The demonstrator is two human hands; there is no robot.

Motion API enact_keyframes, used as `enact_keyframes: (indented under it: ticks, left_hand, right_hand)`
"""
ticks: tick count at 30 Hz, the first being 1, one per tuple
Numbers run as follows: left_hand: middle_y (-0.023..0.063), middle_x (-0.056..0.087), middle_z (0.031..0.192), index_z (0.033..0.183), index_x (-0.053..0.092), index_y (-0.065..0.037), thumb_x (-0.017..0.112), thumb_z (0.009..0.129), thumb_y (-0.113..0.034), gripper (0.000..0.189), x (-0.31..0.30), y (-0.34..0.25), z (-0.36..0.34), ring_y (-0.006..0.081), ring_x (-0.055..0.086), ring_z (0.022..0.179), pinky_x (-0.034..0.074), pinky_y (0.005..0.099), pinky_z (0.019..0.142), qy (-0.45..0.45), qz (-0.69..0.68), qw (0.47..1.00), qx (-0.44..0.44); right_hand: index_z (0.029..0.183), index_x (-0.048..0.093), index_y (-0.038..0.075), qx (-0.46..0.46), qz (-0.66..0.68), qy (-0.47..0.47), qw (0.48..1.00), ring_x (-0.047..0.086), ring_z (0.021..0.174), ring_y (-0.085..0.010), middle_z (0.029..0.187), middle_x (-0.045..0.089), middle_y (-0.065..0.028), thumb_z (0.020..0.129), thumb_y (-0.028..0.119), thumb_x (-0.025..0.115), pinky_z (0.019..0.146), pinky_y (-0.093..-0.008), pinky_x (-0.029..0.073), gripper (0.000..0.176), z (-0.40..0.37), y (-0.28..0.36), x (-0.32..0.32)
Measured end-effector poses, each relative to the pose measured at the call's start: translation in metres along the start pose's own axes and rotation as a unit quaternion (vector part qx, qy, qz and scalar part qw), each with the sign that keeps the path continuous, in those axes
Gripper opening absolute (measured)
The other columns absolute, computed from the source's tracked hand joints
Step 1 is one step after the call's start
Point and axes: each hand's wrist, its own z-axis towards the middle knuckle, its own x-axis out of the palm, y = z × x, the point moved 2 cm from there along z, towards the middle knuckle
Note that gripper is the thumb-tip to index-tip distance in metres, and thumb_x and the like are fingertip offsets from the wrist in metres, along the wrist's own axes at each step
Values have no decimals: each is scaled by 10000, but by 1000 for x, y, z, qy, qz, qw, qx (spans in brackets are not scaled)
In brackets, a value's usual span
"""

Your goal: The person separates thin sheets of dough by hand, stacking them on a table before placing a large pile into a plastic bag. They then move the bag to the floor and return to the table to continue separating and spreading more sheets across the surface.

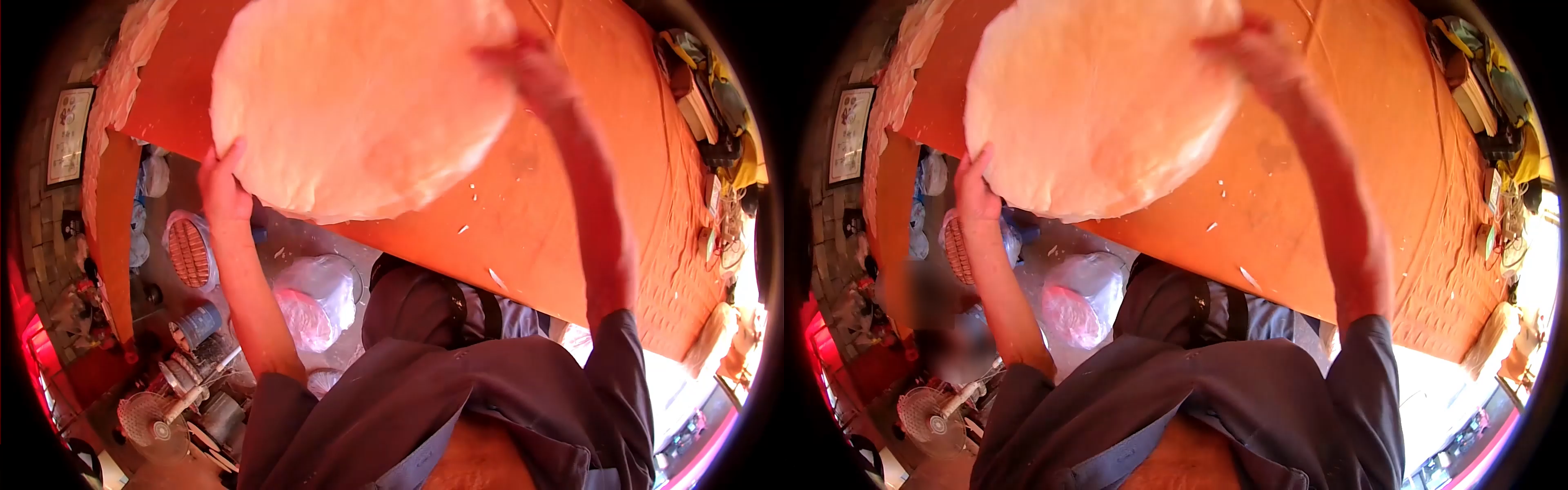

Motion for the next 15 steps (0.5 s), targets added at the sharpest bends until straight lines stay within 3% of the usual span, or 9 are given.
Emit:
enact_keyframes:
  ticks: [2,5,8,11,12,15]
  left_hand:
    - [121,645,1138,1206,570,60,652,856,-23,369,-59,48,24,213,628,1011,501,321,890,-44,51,996,-59]
    - [106,639,1123,1177,583,61,655,862,-42,339,-66,60,20,193,627,981,497,297,866,-42,24,996,-75]
    - [106,635,1145,1210,567,30,672,881,-131,382,-68,42,11,181,621,1000,485,312,879,-45,121,987,-96]
    - [103,635,1149,1206,577,12,681,880,-153,380,-79,42,14,172,625,984,490,310,860,-153,194,967,-65]
    - [113,624,1186,1231,568,22,676,886,-153,402,-75,40,14,192,618,1032,489,325,894,-102,107,984,-99]
    - [115,611,1225,1266,549,39,680,883,-143,444,-61,67,16,214,601,1090,478,344,943,-73,36,993,-91]
  right_hand:
    - [1103,658,24,75,84,0,994,658,769,-153,876,689,-30,764,86,740,696,-296,538,354,9,-73,26]
    - [1217,598,23,123,71,-23,990,652,926,-153,1058,675,-83,766,205,756,765,-309,534,512,3,-87,41]
    - [1199,588,-4,137,-83,-22,987,648,959,-209,1076,664,-109,723,257,805,805,-350,530,585,-5,-55,38]
    - [1262,533,-2,98,-332,-225,911,632,1024,-243,1137,643,-155,732,415,774,855,-359,509,716,-1,-62,32]
    - [1302,488,3,96,-214,-210,949,610,1086,-287,1184,624,-187,711,556,732,902,-385,485,845,0,-74,39]
    - [1300,490,10,74,-224,-212,948,605,1097,-283,1192,623,-181,725,574,717,908,-381,478,836,19,-134,54]
